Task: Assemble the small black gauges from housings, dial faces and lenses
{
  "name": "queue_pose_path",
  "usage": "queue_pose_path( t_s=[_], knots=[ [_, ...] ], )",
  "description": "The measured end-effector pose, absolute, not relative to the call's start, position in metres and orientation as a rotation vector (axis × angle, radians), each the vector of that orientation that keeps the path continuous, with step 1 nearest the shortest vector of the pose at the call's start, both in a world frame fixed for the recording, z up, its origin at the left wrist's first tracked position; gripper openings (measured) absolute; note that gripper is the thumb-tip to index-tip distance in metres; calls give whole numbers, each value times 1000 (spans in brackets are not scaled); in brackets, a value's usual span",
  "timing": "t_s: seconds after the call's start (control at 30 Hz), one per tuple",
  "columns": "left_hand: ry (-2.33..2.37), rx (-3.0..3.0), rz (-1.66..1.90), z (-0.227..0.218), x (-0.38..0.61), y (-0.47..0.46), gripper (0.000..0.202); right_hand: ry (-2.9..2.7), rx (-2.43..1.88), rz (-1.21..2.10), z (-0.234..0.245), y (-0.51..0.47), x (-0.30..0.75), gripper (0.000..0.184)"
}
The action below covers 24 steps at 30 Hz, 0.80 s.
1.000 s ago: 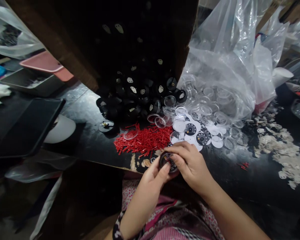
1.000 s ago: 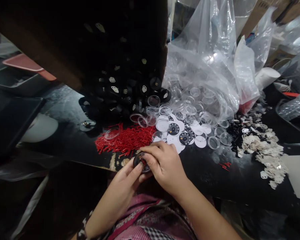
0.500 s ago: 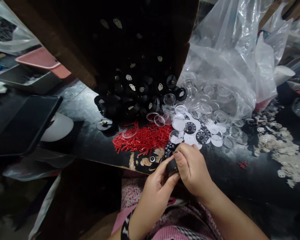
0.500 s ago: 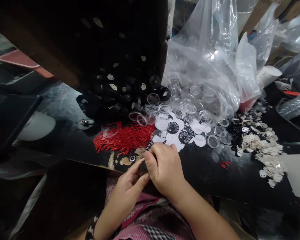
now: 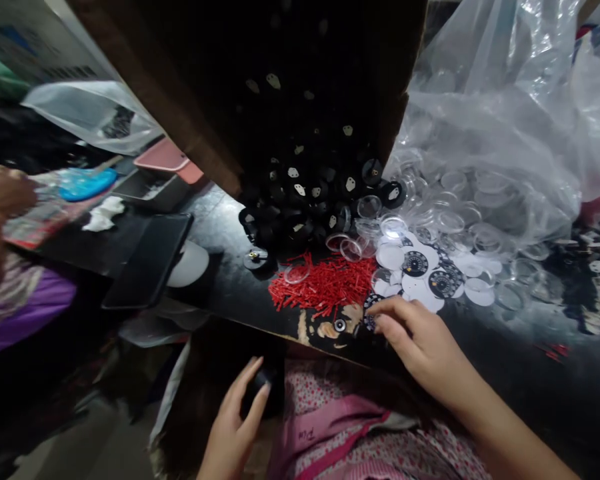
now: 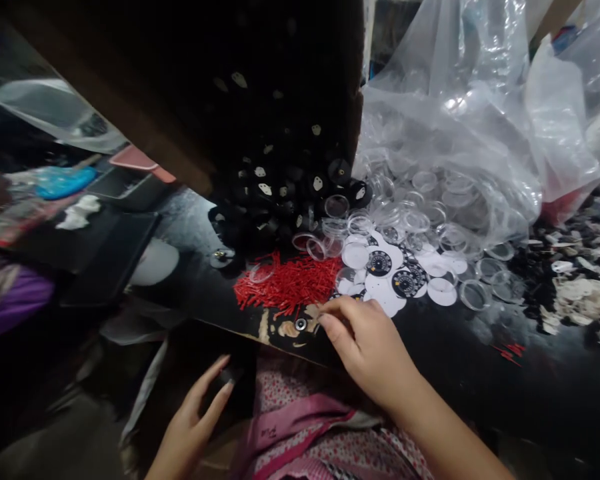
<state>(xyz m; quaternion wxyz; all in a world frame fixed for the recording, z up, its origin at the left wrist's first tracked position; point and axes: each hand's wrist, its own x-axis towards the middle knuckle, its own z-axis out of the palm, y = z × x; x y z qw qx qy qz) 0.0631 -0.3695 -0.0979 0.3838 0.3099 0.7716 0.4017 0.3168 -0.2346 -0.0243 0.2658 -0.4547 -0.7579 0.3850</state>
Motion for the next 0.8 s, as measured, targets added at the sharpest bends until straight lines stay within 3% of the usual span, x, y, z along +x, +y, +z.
queue_pose_path(
  t_s=[0.2,0.37,0.5,0.63,0.8],
  knots=[
    [2068,1426,1199,-72,39,-285,46,-2132,-1092,1105,-25,-244,294,11],
    [2028,1414,1286,-65,22,-205,48,-2155,-1208,1098,-25,-249,307,15],
    [1938,1262,1369,-60,44,-231,50,-2192,-1215,1015,-31,-250,306,15],
    [1458,816,1219,-59,99,-287,45,-2369,-1102,616,-34,-247,288,61],
    [1239,370,1195,-70,143,-311,41,-2424,-1168,588,-30,-249,288,65]
  ],
)
